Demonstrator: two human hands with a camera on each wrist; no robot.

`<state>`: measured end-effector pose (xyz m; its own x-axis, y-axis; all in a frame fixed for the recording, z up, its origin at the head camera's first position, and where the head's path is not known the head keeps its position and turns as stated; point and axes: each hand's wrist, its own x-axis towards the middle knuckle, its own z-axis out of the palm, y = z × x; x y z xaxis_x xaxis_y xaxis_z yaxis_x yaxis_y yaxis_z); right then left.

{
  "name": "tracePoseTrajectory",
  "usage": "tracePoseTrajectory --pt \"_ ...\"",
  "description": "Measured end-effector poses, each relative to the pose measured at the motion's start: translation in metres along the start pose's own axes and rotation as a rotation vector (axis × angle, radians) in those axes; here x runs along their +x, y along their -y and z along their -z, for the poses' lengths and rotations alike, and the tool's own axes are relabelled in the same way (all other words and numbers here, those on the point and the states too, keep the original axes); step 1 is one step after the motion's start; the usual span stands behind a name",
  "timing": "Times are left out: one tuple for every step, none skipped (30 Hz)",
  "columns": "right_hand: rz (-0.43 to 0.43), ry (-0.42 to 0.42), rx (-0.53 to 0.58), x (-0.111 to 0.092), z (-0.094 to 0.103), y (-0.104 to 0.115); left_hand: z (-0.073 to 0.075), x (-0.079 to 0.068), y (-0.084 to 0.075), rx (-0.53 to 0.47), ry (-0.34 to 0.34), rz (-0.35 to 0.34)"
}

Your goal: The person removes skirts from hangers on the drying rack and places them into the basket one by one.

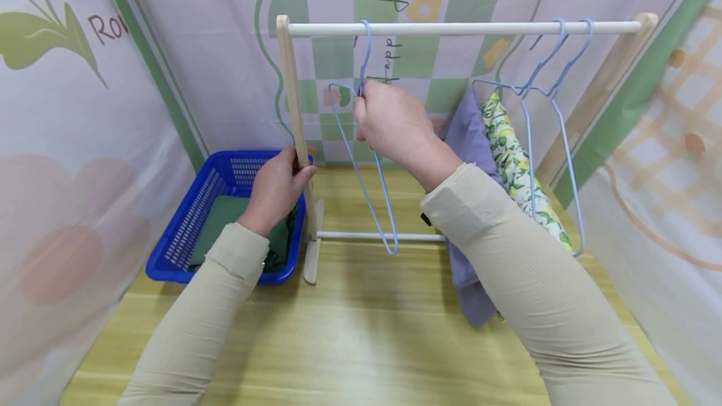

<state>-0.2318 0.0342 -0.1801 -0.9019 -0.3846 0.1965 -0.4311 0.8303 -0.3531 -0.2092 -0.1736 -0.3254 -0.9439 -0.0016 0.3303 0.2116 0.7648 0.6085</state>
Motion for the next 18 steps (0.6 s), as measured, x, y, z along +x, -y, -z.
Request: tracePoseTrajectory --pt "0.001 0.0 -0.001 0.0001 -0.0002 0.0003 0.0 0.0 -0.0001 0.002 -0.002 0.0" --pt "0.003 0.0 -0.001 0.0001 -0.0003 0.0007 0.0001 0.0 -0.0002 0.002 -0.002 0.0" --pt "0.004 0.001 0.0 0.0002 -0.0004 0.0011 0.0 0.0 -0.0002 0.002 -0.004 0.001" --pt "0.007 0.003 0.0 0.0003 -0.0006 0.0015 0.0001 -0.0001 -0.0001 0.003 -0.005 0.002" --pt "0.009 0.006 0.0 0.0004 -0.0008 0.002 0.0001 -0.0002 0.0 0.004 -0.005 0.003" --pt "0.01 0.009 -0.001 0.0005 -0.001 0.0025 0.0 -0.0002 0.0001 0.004 -0.005 0.002" --pt "0.011 0.012 0.001 0.0006 -0.0011 0.0031 0.0 -0.0002 0.0002 0.002 -0.006 0.002" --pt "0.012 0.015 -0.002 0.0007 -0.0013 0.0036 -0.0001 -0.0002 0.0003 0.001 -0.006 0.001" --pt "0.013 0.017 -0.005 0.0009 -0.0015 0.0041 -0.0002 -0.0002 0.0004 0.001 -0.007 0.0" --pt "0.016 0.02 -0.005 0.0012 -0.0017 0.0045 -0.0003 -0.0002 0.0006 0.002 -0.007 -0.003" --pt "0.017 0.02 -0.008 0.0015 -0.0019 0.0049 -0.0004 -0.0001 0.0006 0.002 -0.008 -0.005" --pt "0.018 0.02 -0.01 0.0017 -0.0021 0.0053 -0.0004 0.0 0.0007 0.003 -0.009 -0.006" --pt "0.017 0.021 -0.01 0.002 -0.0023 0.0058 -0.0005 0.0 0.0008 0.004 -0.01 -0.008" --pt "0.018 0.022 -0.011 0.0023 -0.0025 0.0062 -0.0006 0.0001 0.0009 0.005 -0.011 -0.009" --pt "0.018 0.023 -0.009 0.0024 -0.0026 0.0065 -0.0006 0.0001 0.0009 0.006 -0.012 -0.01" --pt "0.018 0.025 -0.008 0.0026 -0.0027 0.0068 -0.0007 0.0003 0.001 0.005 -0.013 -0.01" --pt "0.017 0.026 -0.008 0.0027 -0.0028 0.0071 -0.0008 0.0004 0.0011 0.006 -0.013 -0.009" --pt "0.017 0.027 -0.006 0.0027 -0.0029 0.0074 -0.0009 0.0004 0.0012 0.007 -0.013 -0.009"
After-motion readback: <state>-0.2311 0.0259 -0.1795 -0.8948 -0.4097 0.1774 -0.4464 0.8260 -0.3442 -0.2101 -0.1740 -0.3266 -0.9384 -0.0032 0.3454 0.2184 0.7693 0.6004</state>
